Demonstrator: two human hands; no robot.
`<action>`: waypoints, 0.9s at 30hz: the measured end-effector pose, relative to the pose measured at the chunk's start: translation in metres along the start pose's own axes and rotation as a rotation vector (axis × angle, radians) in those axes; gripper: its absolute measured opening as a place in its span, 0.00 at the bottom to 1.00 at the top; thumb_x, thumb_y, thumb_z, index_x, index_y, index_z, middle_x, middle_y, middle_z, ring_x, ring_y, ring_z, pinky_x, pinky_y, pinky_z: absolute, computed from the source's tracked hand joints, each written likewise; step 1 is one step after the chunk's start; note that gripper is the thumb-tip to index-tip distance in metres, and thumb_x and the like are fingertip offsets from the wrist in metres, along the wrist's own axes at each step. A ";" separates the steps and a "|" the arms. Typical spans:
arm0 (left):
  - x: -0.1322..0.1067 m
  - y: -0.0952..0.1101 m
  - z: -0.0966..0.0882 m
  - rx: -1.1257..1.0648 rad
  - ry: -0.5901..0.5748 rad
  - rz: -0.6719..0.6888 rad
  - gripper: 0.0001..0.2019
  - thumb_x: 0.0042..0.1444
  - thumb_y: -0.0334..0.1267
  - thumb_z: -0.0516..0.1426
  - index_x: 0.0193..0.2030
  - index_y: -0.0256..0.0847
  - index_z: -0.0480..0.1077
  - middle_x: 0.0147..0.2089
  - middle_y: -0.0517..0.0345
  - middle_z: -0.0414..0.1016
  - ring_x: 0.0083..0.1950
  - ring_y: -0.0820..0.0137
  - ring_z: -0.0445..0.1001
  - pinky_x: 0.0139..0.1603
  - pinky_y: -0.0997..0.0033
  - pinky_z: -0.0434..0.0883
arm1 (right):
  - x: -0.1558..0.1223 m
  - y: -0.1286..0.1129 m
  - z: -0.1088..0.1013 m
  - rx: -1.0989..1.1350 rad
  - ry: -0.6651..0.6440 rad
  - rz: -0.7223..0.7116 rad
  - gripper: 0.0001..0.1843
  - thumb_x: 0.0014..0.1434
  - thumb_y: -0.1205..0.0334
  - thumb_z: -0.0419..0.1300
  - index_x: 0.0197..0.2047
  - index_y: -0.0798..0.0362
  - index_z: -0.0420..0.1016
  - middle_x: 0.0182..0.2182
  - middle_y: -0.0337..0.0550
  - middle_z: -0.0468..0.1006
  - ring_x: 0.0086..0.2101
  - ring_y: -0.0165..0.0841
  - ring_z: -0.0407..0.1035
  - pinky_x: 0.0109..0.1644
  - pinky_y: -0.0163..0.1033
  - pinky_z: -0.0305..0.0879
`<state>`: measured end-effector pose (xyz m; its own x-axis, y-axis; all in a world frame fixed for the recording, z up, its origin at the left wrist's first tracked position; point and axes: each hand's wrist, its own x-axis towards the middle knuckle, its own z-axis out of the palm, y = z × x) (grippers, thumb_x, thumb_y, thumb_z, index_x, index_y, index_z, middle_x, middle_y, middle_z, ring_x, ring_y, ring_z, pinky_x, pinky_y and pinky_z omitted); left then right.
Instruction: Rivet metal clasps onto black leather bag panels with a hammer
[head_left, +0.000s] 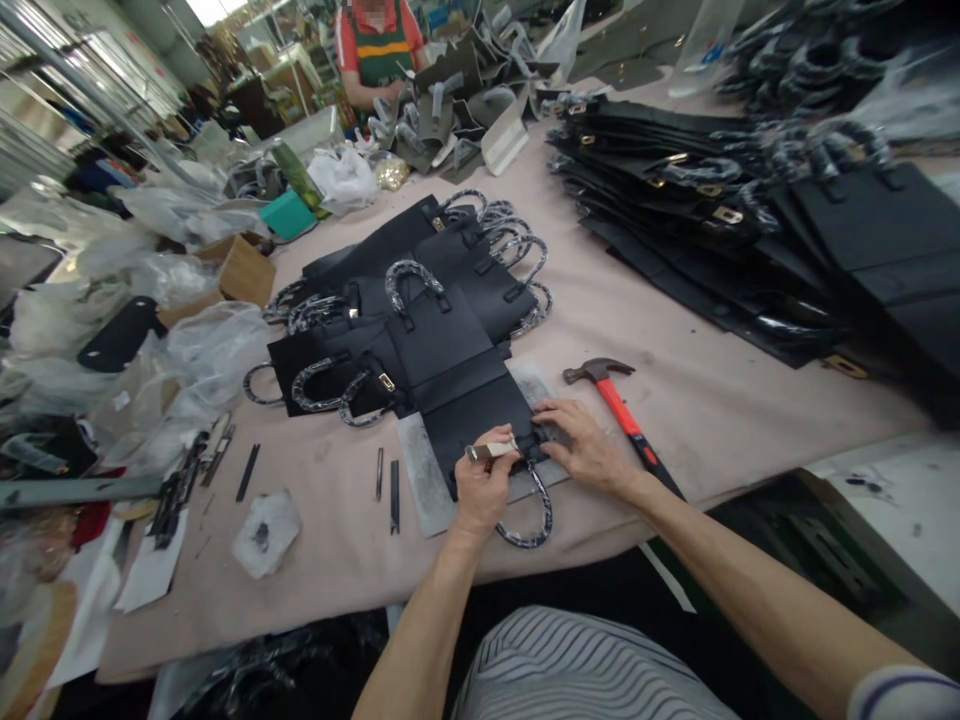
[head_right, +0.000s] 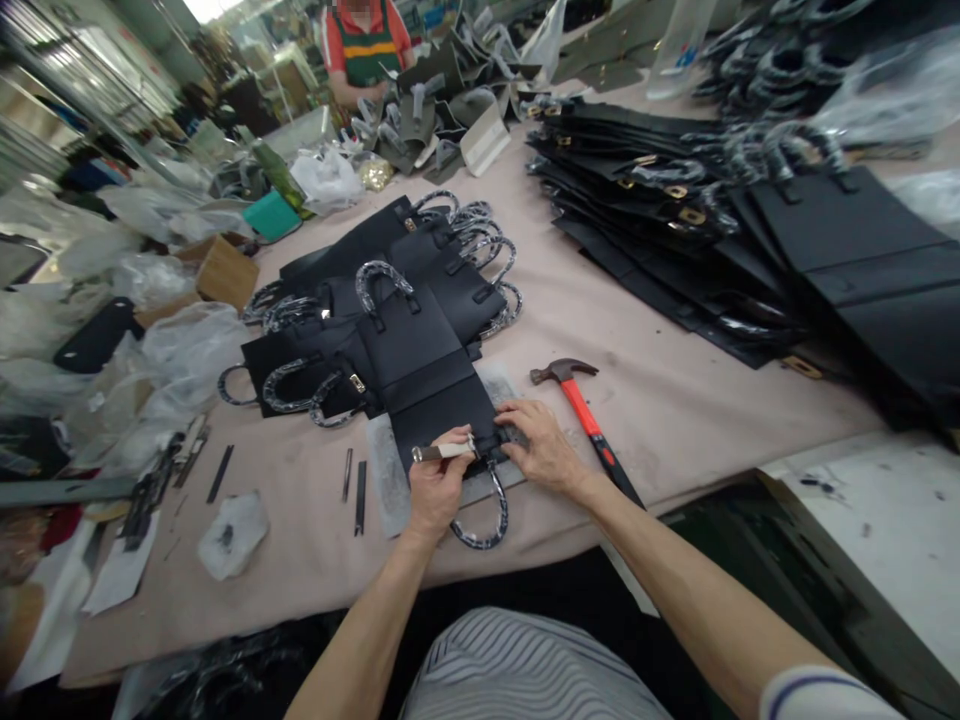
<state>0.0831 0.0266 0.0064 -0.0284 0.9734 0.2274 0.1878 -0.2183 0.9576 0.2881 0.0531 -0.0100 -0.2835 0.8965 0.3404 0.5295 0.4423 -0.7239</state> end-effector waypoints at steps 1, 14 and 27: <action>0.001 0.000 0.000 -0.011 -0.006 0.002 0.05 0.61 0.35 0.63 0.44 0.40 0.76 0.51 0.49 0.82 0.55 0.58 0.80 0.60 0.53 0.77 | 0.000 -0.001 0.000 -0.013 0.009 0.014 0.20 0.58 0.66 0.62 0.55 0.50 0.74 0.57 0.54 0.74 0.59 0.48 0.66 0.63 0.60 0.61; 0.003 -0.003 -0.001 -0.049 -0.023 -0.080 0.05 0.61 0.36 0.63 0.44 0.40 0.77 0.51 0.48 0.81 0.55 0.59 0.80 0.61 0.54 0.76 | -0.010 -0.007 -0.021 -0.118 -0.162 -0.272 0.19 0.63 0.73 0.53 0.49 0.48 0.80 0.51 0.49 0.74 0.51 0.42 0.66 0.61 0.59 0.62; 0.002 0.000 -0.001 -0.038 -0.036 -0.064 0.05 0.62 0.32 0.63 0.45 0.40 0.76 0.53 0.49 0.81 0.55 0.60 0.80 0.61 0.55 0.76 | -0.011 -0.002 -0.018 -0.114 -0.233 -0.195 0.23 0.61 0.73 0.53 0.53 0.46 0.80 0.50 0.48 0.73 0.49 0.42 0.63 0.61 0.57 0.59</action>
<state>0.0821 0.0285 0.0069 -0.0038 0.9872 0.1597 0.1493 -0.1573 0.9762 0.3047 0.0426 -0.0013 -0.5574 0.7703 0.3099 0.5296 0.6173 -0.5818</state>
